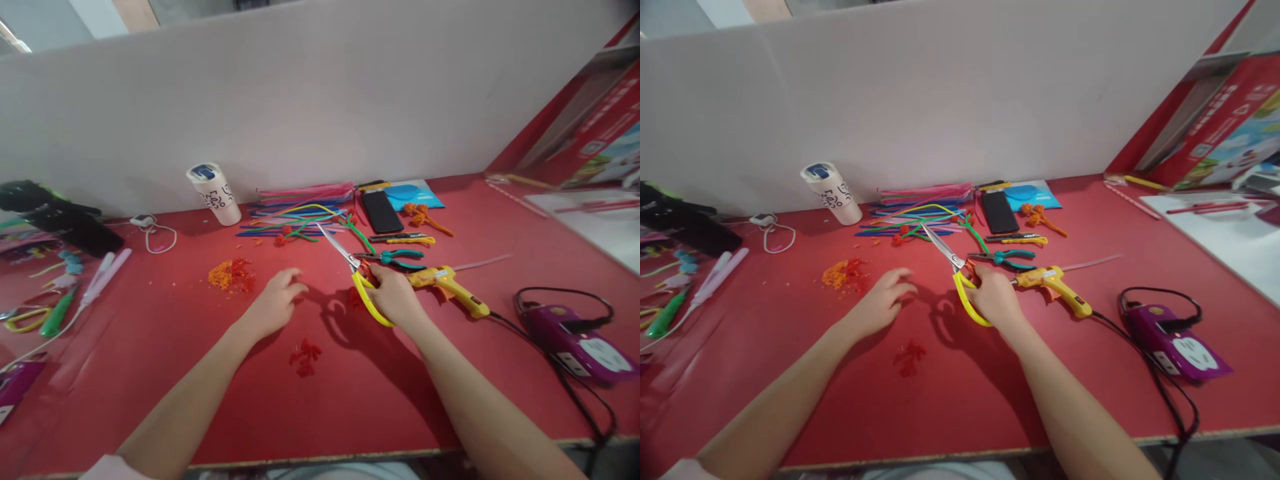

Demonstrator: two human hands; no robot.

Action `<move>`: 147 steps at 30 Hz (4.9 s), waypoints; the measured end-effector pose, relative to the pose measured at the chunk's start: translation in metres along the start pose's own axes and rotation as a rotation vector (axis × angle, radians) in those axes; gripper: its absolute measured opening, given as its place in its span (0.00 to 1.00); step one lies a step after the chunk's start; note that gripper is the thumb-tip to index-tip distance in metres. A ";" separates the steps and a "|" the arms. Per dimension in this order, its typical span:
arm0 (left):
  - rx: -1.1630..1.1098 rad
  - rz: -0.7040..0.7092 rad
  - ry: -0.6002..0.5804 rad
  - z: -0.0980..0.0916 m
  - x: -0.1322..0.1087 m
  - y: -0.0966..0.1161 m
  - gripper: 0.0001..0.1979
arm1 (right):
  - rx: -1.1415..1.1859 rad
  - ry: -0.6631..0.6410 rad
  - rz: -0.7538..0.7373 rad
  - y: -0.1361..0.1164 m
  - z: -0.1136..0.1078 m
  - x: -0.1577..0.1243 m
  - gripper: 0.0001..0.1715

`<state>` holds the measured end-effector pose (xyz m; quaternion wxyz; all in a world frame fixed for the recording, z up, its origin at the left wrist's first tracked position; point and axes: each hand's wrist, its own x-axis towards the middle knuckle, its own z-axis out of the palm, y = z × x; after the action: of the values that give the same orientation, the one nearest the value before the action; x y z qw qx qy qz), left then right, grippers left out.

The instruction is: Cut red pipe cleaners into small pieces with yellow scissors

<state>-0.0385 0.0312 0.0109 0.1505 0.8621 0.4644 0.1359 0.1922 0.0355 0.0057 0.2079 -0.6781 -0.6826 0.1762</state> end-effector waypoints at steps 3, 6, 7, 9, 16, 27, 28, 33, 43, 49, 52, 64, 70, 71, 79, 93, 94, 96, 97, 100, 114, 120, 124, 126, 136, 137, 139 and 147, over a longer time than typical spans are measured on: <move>-0.022 -0.001 -0.251 -0.012 -0.015 0.015 0.08 | -0.005 -0.005 -0.013 0.000 -0.001 -0.001 0.07; 0.037 -0.112 -0.370 -0.018 -0.034 0.022 0.04 | -0.006 -0.007 -0.018 -0.001 -0.001 -0.001 0.07; 0.045 -0.127 -0.394 -0.018 -0.040 0.024 0.03 | -0.005 -0.008 -0.017 -0.001 0.000 -0.001 0.07; 0.058 -0.147 -0.381 -0.012 -0.049 0.027 0.04 | 0.002 -0.013 -0.017 -0.002 0.000 -0.001 0.07; 0.110 -0.189 -0.276 0.003 -0.057 0.028 0.07 | 0.058 -0.038 -0.028 -0.002 0.004 -0.003 0.07; -1.005 -0.483 0.188 0.007 -0.005 0.011 0.04 | 0.301 -0.116 -0.048 -0.013 0.018 -0.013 0.07; -1.127 -0.484 0.226 0.014 -0.001 0.014 0.06 | 0.332 -0.134 -0.040 -0.015 0.020 -0.014 0.08; -1.428 -0.479 0.281 0.037 -0.004 0.022 0.11 | 0.523 -0.278 0.006 -0.034 0.031 -0.022 0.11; -1.324 -0.458 0.255 0.034 -0.009 0.019 0.10 | 0.721 -0.333 0.029 -0.063 0.039 -0.020 0.06; -0.985 -0.436 0.300 0.031 -0.014 0.026 0.02 | 0.692 -0.291 0.013 -0.057 0.045 -0.022 0.07; -1.099 -0.471 0.313 0.031 -0.013 0.025 0.02 | 0.651 -0.281 -0.006 -0.052 0.042 -0.022 0.09; -1.662 -0.573 0.682 0.025 -0.010 0.005 0.04 | -0.241 -0.230 -0.310 -0.042 0.025 -0.037 0.22; -1.624 -0.542 0.709 0.020 -0.012 0.006 0.02 | -0.408 -0.194 -0.393 -0.034 0.032 -0.037 0.22; -1.623 -0.539 0.711 0.020 -0.012 0.006 0.02 | -0.415 -0.193 -0.401 -0.033 0.032 -0.036 0.22; -1.646 -0.553 0.694 0.020 -0.012 0.005 0.02 | -0.405 -0.205 -0.402 -0.032 0.034 -0.036 0.21; -1.658 -0.567 0.687 0.019 -0.012 0.005 0.02 | -0.471 -0.227 -0.381 -0.034 0.035 -0.036 0.18; -1.658 -0.571 0.686 0.018 -0.012 0.005 0.02 | -0.470 -0.226 -0.382 -0.034 0.035 -0.036 0.18; -1.660 -0.580 0.683 0.018 -0.012 0.006 0.02 | -0.469 -0.223 -0.386 -0.033 0.036 -0.036 0.18; -1.662 -0.583 0.682 0.017 -0.012 0.006 0.02 | -0.469 -0.220 -0.388 -0.033 0.036 -0.037 0.18; -1.665 -0.586 0.685 0.017 -0.012 0.005 0.02 | -0.465 -0.212 -0.393 -0.032 0.037 -0.037 0.17; -1.639 -0.568 0.664 0.019 -0.013 0.002 0.03 | -0.445 -0.215 -0.371 -0.034 0.034 -0.037 0.17; -1.619 -0.592 0.622 0.019 -0.011 0.006 0.05 | -0.160 -0.201 -0.242 -0.038 0.037 -0.034 0.13; -1.635 -0.572 0.318 0.020 -0.012 0.018 0.06 | 0.505 -0.286 -0.012 -0.048 0.037 -0.031 0.12; -1.632 -0.551 0.178 0.022 -0.013 0.023 0.06 | 0.761 -0.345 0.086 -0.053 0.036 -0.030 0.14; -1.590 -0.485 0.026 0.029 -0.016 0.027 0.04 | 0.949 -0.378 0.136 -0.054 0.034 -0.031 0.08; -1.554 -0.489 0.058 0.030 -0.015 0.027 0.04 | 0.911 -0.365 0.135 -0.054 0.034 -0.031 0.06; -1.460 -0.503 0.125 0.032 -0.014 0.027 0.05 | 0.840 -0.338 0.128 -0.055 0.035 -0.031 0.05; -1.335 -0.563 0.312 0.029 -0.012 0.024 0.04 | 0.537 -0.247 -0.055 -0.048 0.033 -0.028 0.13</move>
<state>-0.0153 0.0048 -0.0079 0.6039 0.4062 0.5027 0.4665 0.1341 0.0082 0.0015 0.3000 -0.5534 -0.6499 0.4259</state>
